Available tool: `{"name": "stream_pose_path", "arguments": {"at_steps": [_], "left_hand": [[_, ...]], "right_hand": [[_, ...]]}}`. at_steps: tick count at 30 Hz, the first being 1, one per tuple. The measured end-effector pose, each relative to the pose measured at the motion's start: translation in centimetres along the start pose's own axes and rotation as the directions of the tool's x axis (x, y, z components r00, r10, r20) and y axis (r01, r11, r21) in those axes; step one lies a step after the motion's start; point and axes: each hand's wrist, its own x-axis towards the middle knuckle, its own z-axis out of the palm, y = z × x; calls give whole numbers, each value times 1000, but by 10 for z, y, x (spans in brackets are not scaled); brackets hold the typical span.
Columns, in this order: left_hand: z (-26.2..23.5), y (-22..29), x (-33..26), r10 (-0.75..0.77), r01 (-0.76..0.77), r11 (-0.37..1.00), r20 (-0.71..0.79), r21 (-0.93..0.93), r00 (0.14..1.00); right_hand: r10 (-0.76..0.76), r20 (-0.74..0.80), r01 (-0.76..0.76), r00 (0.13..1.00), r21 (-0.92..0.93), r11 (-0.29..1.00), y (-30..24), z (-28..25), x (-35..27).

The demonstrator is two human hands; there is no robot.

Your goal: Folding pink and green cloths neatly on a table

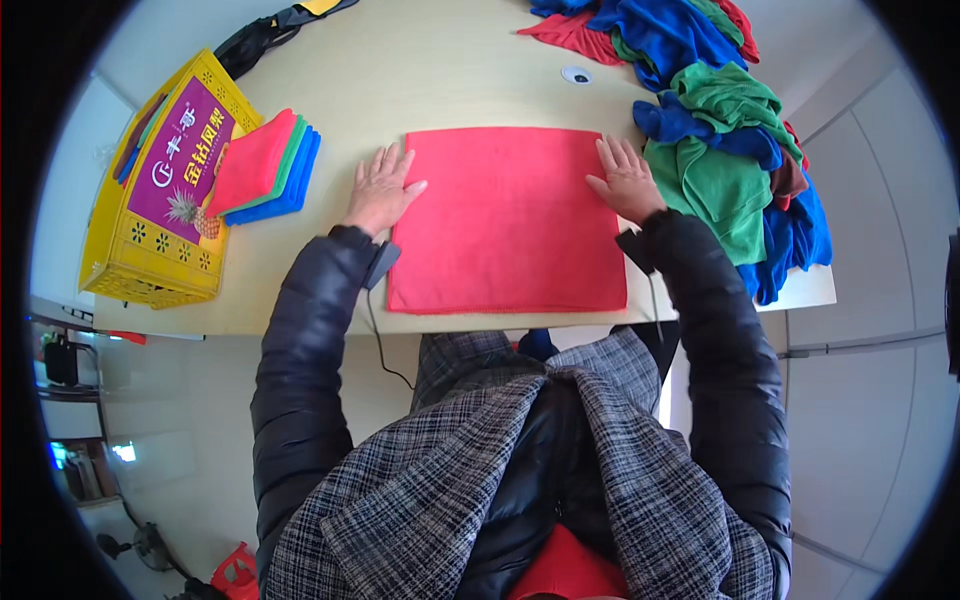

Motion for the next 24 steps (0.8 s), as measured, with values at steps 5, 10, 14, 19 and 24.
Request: {"name": "stream_pose_path", "arguments": {"at_steps": [5, 10, 14, 19, 24], "left_hand": [[-23, 25, -125, 270, -268, 958, 3, -100, 963], [-26, 52, -191, 344, -354, 915, -84, -192, 935], [-11, 57, -212, 352, -405, 901, -286, -153, 891], [3, 51, -245, 391, -465, 884, -471, -46, 791], [-46, 45, -246, 296, -438, 824, -384, -361, 874]], "right_hand": [[-353, 2, 346, 936, 192, 918, -47, -54, -111], [-424, 120, 395, 898, 208, 895, -61, -58, -170], [-391, 30, 370, 920, 266, 890, -67, -49, -188], [-415, -18, 407, 910, 239, 882, -77, -51, -215], [-393, 85, 324, 915, 423, 846, -77, -107, -212]]}}
